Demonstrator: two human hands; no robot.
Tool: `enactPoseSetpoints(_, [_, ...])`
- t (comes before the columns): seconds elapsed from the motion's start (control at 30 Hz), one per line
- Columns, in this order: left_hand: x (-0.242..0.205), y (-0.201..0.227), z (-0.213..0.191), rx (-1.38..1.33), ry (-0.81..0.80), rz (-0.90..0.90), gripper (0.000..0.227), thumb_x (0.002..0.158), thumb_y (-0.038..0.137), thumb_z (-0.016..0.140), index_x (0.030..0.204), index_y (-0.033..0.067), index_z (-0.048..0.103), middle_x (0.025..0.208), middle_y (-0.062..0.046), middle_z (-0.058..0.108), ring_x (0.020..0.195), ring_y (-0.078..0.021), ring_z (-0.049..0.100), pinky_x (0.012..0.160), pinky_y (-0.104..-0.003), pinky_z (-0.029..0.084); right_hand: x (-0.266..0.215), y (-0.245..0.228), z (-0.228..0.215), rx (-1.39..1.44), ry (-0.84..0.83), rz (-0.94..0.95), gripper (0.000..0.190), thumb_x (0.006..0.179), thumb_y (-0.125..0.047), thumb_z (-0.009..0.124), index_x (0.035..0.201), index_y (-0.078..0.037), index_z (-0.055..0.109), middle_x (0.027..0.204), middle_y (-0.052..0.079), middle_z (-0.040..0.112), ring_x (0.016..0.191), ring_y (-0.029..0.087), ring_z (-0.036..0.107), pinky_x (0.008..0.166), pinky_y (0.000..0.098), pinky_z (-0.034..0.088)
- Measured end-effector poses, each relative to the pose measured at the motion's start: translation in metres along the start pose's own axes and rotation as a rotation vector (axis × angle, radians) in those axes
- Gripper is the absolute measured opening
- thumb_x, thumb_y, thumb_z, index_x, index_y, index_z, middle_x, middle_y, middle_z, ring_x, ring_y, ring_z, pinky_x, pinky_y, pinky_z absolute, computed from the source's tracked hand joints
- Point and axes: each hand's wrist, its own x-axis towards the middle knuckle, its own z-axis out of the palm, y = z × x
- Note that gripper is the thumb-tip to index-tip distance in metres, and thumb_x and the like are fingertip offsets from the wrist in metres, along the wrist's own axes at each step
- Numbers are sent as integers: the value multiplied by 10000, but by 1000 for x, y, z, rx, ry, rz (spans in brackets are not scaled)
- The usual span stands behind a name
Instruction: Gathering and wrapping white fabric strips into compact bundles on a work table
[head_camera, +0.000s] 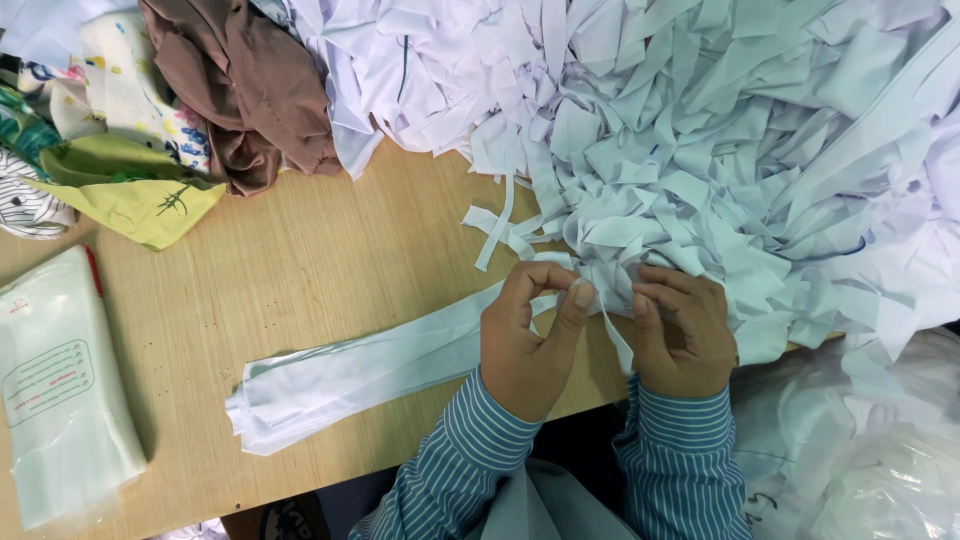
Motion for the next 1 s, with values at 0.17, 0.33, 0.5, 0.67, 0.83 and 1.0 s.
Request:
enactPoseSetpoints(0.17, [0, -12, 4, -215, 2, -148, 193, 988, 215, 706, 979, 59, 593, 706, -84, 626, 718, -155, 568, 698, -311, 492, 5, -17, 1, 162, 23, 26, 106, 948, 3, 704, 991, 84, 757, 972, 220, 752, 878, 328, 707, 833, 390, 533])
enactPoseSetpoints(0.33, [-5, -20, 5, -239, -49, -242, 214, 943, 209, 766, 971, 63, 612, 694, -61, 640, 707, -106, 564, 635, -237, 447, -4, -25, 7, 386, -16, 71, 292, 959, -56, 642, 1132, 176, 677, 987, 282, 718, 838, 288, 693, 751, 386, 562])
enactPoseSetpoints(0.5, [-8, -29, 3, -125, -156, -252, 213, 892, 172, 805, 864, 75, 618, 710, -126, 704, 666, -149, 599, 614, -283, 474, -9, -17, 6, 355, -25, 127, 96, 889, 64, 724, 945, 142, 732, 857, 230, 722, 722, 268, 704, 649, 370, 572])
enactPoseSetpoints(0.67, [-6, -29, -1, -66, -154, -238, 181, 860, 149, 822, 949, 62, 691, 838, -125, 742, 822, -188, 682, 762, -324, 557, -20, 10, -6, 437, 81, 250, 116, 985, 73, 629, 949, 172, 678, 795, 239, 669, 718, 237, 636, 669, 347, 542])
enactPoseSetpoints(0.83, [-8, -26, -9, 22, -207, -200, 127, 892, 175, 796, 923, 58, 759, 825, -142, 740, 837, -262, 730, 757, -337, 570, -48, 43, -16, 558, 135, 380, 178, 1036, 21, 591, 895, 118, 639, 758, 203, 636, 688, 196, 616, 665, 300, 543])
enactPoseSetpoints(1.0, [-19, -23, -26, 182, -306, -203, 247, 908, 343, 726, 992, 115, 773, 933, -32, 782, 855, -151, 711, 736, -284, 560, -26, -3, -24, 411, 102, 629, 103, 1027, -89, 672, 997, 8, 664, 879, 110, 671, 729, 159, 585, 693, 247, 514])
